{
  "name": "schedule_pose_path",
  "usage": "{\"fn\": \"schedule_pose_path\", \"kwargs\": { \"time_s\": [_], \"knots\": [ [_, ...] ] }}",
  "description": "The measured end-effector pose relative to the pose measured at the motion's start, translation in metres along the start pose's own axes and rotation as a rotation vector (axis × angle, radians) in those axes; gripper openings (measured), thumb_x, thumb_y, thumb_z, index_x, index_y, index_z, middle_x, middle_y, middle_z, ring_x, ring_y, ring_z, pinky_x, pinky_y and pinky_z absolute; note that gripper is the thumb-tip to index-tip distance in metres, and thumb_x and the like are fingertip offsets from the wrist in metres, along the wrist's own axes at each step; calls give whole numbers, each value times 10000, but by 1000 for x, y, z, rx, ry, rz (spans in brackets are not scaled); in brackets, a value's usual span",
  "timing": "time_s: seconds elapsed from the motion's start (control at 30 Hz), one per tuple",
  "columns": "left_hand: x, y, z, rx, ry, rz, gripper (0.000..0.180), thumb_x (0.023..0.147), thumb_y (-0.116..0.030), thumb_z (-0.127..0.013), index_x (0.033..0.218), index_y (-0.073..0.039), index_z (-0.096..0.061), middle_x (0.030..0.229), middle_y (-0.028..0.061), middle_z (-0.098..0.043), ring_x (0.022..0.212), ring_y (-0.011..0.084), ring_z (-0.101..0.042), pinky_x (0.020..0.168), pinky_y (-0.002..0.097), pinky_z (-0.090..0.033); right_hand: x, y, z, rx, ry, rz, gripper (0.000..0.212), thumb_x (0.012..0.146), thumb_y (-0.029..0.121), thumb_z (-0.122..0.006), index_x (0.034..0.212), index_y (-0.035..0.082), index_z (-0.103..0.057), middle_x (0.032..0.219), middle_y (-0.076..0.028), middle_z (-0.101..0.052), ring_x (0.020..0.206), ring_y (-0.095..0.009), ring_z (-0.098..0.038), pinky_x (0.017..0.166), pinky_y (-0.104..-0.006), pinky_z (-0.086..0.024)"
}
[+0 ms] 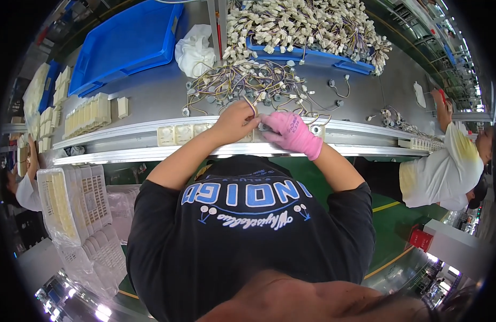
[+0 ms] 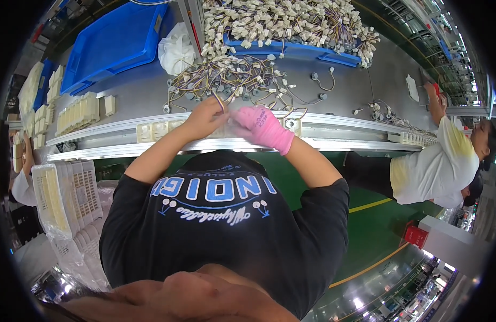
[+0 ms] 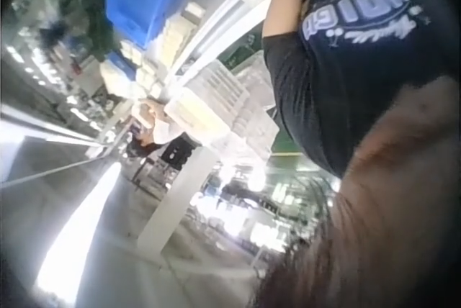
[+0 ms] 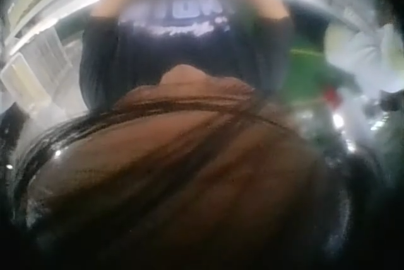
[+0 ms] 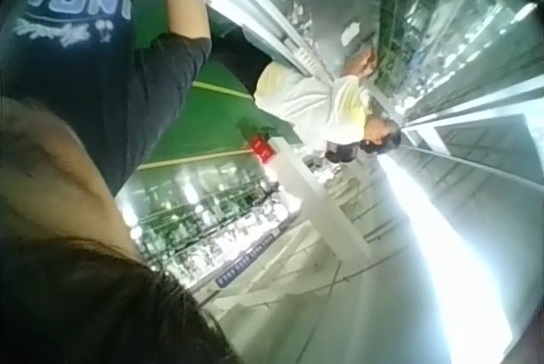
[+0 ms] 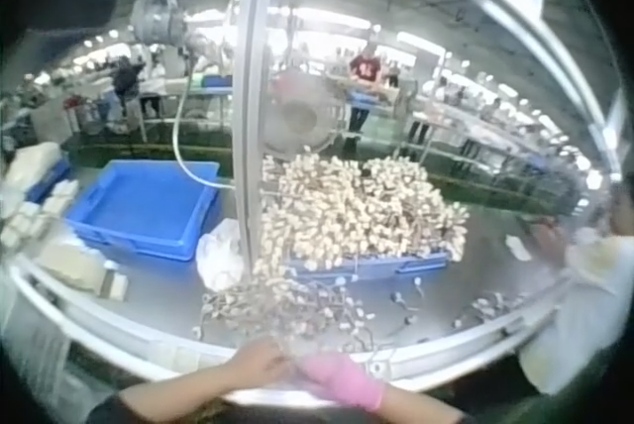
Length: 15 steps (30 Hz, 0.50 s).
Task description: The person assembles electronic components by hand, connecting wires and connectors to sockets, taking parts from plastic trays and bins.
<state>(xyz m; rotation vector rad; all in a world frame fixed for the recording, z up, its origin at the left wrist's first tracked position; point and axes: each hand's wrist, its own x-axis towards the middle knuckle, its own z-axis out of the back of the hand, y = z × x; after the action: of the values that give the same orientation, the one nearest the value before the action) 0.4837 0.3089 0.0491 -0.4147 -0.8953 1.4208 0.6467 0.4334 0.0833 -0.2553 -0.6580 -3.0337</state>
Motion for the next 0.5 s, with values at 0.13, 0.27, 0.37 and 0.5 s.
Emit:
{"fn": "schedule_pose_path", "kwargs": {
  "time_s": [0.13,0.27,0.37,0.5],
  "knots": [
    [4,-7,5,57,52,-62,175,765,-190,-603,767,-35,-522,815,125,-510,779,319,-497,675,406,-403,-1,-4,-2,104,16,-79,302,786,264,-570,1034,102,-509,764,-90,-541,741,-282,-562,649,-401,-436],
    [1,-12,-1,207,75,-107,142,728,-149,-597,730,-37,-510,768,126,-481,750,322,-490,652,420,-400,2,-3,-7,-143,184,-32,292,791,271,-566,1024,104,-508,764,-84,-541,750,-274,-564,655,-401,-434],
    [-2,-12,-8,240,19,-101,124,717,-124,-584,706,-37,-497,760,131,-477,751,324,-495,640,428,-399,6,1,-4,-227,294,-62,284,780,261,-574,1005,101,-509,790,-83,-542,742,-269,-563,652,-399,-429],
    [-5,-17,-12,294,22,-3,68,724,-94,-564,762,-53,-527,822,132,-498,809,313,-498,687,423,-393,-9,-4,-22,-172,-69,64,285,719,209,-621,960,85,-535,838,-79,-537,728,-265,-547,647,-394,-418]
  ]
}}
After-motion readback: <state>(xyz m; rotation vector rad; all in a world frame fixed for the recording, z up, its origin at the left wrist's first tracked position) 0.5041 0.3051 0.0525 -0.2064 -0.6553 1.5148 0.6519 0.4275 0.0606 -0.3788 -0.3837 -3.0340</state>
